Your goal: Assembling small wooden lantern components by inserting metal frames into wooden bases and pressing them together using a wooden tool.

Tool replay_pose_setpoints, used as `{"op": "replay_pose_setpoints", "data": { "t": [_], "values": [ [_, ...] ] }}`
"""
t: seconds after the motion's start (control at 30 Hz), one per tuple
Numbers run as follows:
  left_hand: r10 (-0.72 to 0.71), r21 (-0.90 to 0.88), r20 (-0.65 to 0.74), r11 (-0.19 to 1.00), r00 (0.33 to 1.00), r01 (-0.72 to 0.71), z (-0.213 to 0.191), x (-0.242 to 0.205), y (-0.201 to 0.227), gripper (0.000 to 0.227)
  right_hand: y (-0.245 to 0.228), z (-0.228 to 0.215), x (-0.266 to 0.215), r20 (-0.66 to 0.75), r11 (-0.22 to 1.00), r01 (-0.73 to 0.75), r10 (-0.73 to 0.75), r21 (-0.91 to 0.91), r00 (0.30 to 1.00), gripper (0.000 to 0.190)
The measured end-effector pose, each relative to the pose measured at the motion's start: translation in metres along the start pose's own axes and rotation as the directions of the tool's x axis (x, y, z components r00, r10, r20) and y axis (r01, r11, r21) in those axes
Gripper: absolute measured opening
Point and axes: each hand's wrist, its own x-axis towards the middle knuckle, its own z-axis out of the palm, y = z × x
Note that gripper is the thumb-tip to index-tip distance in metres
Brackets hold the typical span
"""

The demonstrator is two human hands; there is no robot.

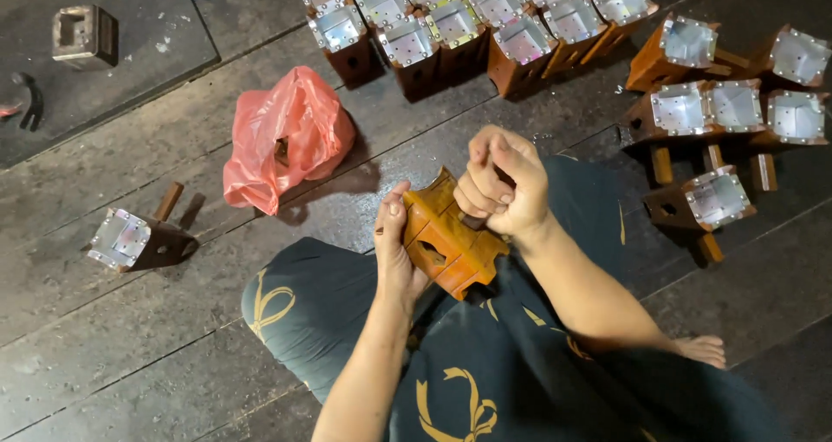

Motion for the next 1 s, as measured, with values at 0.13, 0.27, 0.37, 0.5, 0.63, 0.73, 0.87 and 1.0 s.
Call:
{"op": "replay_pose_setpoints", "data": {
  "t": [0.13, 0.27, 0.37, 0.5, 0.63, 0.73, 0.87, 1.0],
  "values": [
    [0.343, 0.055, -0.100, 0.939, 0.934, -0.339, 0.016, 0.005, 0.000, 0.062, -0.001, 0.021, -0.004, -0.225, 0.980, 0.137, -0.167, -0.142, 0.960, 0.034],
    [0.614, 0.197, -0.041, 0.778, 0.788, -0.596, 0.036, 0.007, 0.009, 0.076, 0.005, 0.035, 0.002, -0.472, 0.946, 0.257, -0.322, -0.199, 0.821, 0.036],
    [0.276, 0.057, 0.018, 0.959, 0.961, -0.277, 0.007, 0.019, 0.007, 0.070, 0.017, 0.035, -0.007, -0.312, 0.903, 0.285, -0.385, -0.322, 0.869, 0.018],
    [-0.245, 0.018, 0.214, 0.969, 0.945, 0.247, 0.018, -0.013, 0.022, 0.090, -0.026, 0.097, -0.014, 0.283, 0.950, 0.057, 0.034, -0.308, 0.959, 0.037],
    [-0.357, -0.153, 0.581, 0.834, 0.731, 0.530, 0.009, -0.028, 0.010, 0.064, -0.046, 0.115, -0.021, 0.619, 0.843, -0.093, 0.459, -0.530, 0.637, 0.014],
    [-0.300, -0.179, 0.475, 0.887, 0.827, 0.425, 0.011, -0.028, 0.006, 0.065, -0.028, 0.108, -0.028, 0.524, 0.909, 0.012, 0.228, -0.416, 0.820, 0.009],
    [-0.234, -0.016, 0.223, 0.970, 0.946, 0.243, 0.034, -0.023, 0.022, 0.062, -0.015, 0.094, -0.037, 0.278, 0.935, 0.141, -0.048, -0.325, 0.959, 0.026],
    [-0.220, 0.035, 0.166, 0.975, 0.961, 0.217, 0.035, -0.013, 0.029, 0.058, -0.011, 0.087, -0.026, 0.237, 0.928, 0.180, -0.104, -0.326, 0.966, 0.032]
  ]
}}
